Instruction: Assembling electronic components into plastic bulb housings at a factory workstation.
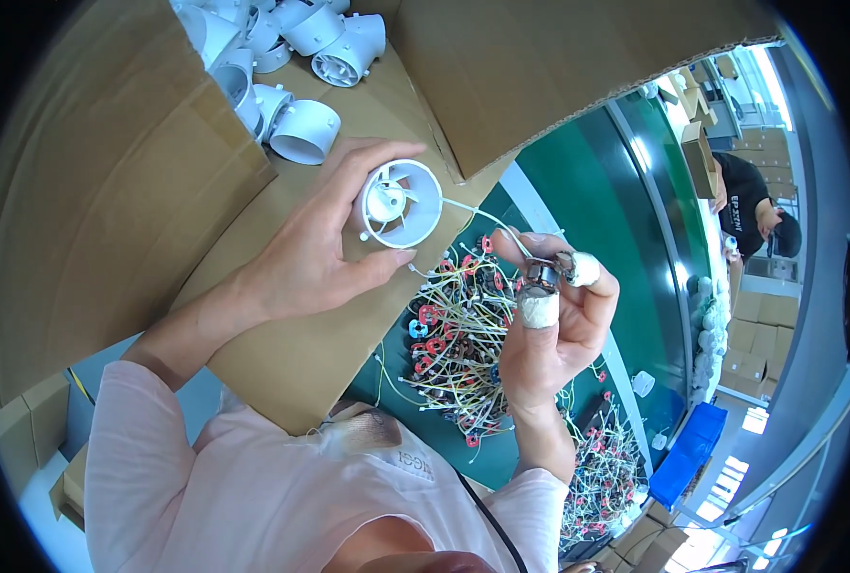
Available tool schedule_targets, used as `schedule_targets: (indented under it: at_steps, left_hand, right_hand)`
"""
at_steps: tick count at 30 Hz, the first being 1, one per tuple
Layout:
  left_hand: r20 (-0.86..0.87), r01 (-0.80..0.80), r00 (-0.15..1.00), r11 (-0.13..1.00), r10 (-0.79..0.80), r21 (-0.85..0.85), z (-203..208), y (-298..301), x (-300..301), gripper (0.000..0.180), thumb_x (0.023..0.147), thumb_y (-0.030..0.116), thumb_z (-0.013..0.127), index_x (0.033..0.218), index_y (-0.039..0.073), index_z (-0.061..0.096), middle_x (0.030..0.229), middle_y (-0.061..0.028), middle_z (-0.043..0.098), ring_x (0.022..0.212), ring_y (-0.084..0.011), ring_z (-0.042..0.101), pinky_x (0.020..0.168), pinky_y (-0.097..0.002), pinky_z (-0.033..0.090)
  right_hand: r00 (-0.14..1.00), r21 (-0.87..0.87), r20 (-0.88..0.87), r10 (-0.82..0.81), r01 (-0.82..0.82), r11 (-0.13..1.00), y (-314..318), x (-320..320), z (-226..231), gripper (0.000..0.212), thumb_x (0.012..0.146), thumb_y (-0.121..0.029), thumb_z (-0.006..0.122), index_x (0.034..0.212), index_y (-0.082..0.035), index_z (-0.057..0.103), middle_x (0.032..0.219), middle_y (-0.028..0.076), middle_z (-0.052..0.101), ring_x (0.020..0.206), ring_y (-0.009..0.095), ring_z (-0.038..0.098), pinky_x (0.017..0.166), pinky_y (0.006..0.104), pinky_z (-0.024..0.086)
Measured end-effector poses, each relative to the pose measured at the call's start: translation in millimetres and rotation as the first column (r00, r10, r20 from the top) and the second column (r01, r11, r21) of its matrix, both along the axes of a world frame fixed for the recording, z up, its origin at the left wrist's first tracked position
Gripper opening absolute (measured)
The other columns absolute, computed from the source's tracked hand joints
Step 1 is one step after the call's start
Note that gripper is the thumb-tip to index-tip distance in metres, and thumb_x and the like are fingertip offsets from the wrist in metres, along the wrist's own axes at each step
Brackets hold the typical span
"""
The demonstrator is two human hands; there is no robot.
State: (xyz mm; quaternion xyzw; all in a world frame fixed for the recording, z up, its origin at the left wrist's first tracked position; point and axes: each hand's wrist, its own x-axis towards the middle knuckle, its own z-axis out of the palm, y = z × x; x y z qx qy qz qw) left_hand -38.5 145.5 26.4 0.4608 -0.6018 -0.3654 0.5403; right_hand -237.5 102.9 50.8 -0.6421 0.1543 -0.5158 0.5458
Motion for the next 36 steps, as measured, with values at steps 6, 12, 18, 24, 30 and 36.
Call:
schedule_targets:
  at_steps: [6,12,18,24,30,36]
  left_hand:
    - [0.004,-0.046,0.999,0.996,0.047,-0.078,-9.6,-4.2,-0.4,0.060,0.067,0.000,0.069,0.120,0.002,0.039,0.113,-0.0120,0.043,0.110,-0.0232,0.045,0.092,-0.0312,0.039]
    - [0.404,-0.048,0.905,0.974,0.136,-0.219,-5.1,-6.2,0.5,0.064,0.065,0.007,0.074,0.119,0.004,0.040,0.110,-0.0142,0.048,0.106,-0.0293,0.048,0.097,-0.0421,0.035]
    - [0.481,-0.026,0.868,0.978,0.125,-0.208,5.0,0.0,-4.8,0.064,0.064,0.011,0.076,0.118,0.007,0.043,0.110,-0.0130,0.051,0.107,-0.0309,0.050,0.101,-0.0481,0.030]
    - [0.436,-0.025,0.894,0.984,0.102,-0.179,-0.8,0.7,-1.8,0.060,0.064,0.009,0.074,0.117,0.006,0.046,0.112,-0.0115,0.053,0.107,-0.0303,0.050,0.099,-0.0458,0.033]
    - [0.306,-0.106,0.943,0.990,0.128,-0.090,0.3,3.6,-8.6,0.060,0.065,0.006,0.073,0.119,0.005,0.047,0.112,-0.0128,0.054,0.106,-0.0311,0.052,0.091,-0.0405,0.041]
    - [0.348,-0.097,0.926,0.984,0.144,-0.150,3.0,2.5,-9.2,0.058,0.066,0.003,0.072,0.119,0.004,0.047,0.114,-0.0138,0.054,0.103,-0.0305,0.054,0.082,-0.0370,0.047]
  right_hand:
    - [0.972,-0.010,-0.144,-0.186,0.186,0.982,5.9,-1.4,1.3,0.031,0.086,-0.010,0.056,0.112,0.000,0.040,0.107,0.023,0.055,0.096,0.034,0.060,0.089,0.0445,0.046]
    - [0.935,-0.107,-0.353,-0.033,-0.005,0.994,3.6,-2.0,8.1,0.026,0.088,-0.003,0.050,0.113,0.001,0.043,0.106,0.020,0.056,0.092,0.026,0.061,0.084,0.0367,0.049]
    - [0.856,0.245,-0.492,0.157,-0.037,0.969,-5.5,19.0,18.8,0.023,0.087,0.003,0.049,0.109,0.002,0.050,0.105,0.016,0.057,0.088,0.020,0.060,0.078,0.0317,0.049]
    - [0.597,-0.264,-0.779,-0.193,-0.034,0.964,-0.5,18.8,23.1,0.030,0.076,0.012,0.055,0.104,0.002,0.054,0.098,0.016,0.056,0.084,0.023,0.058,0.069,0.0299,0.047]
    - [0.700,-0.540,-0.616,-0.362,-0.041,0.841,-6.1,26.5,9.0,0.038,0.065,0.013,0.058,0.101,0.002,0.054,0.095,0.015,0.053,0.081,0.028,0.055,0.066,0.0326,0.045]
    - [0.713,-0.635,-0.558,-0.424,-0.039,0.771,-8.2,33.6,0.5,0.036,0.062,0.013,0.059,0.096,0.002,0.055,0.095,0.014,0.051,0.079,0.028,0.052,0.066,0.0329,0.043]
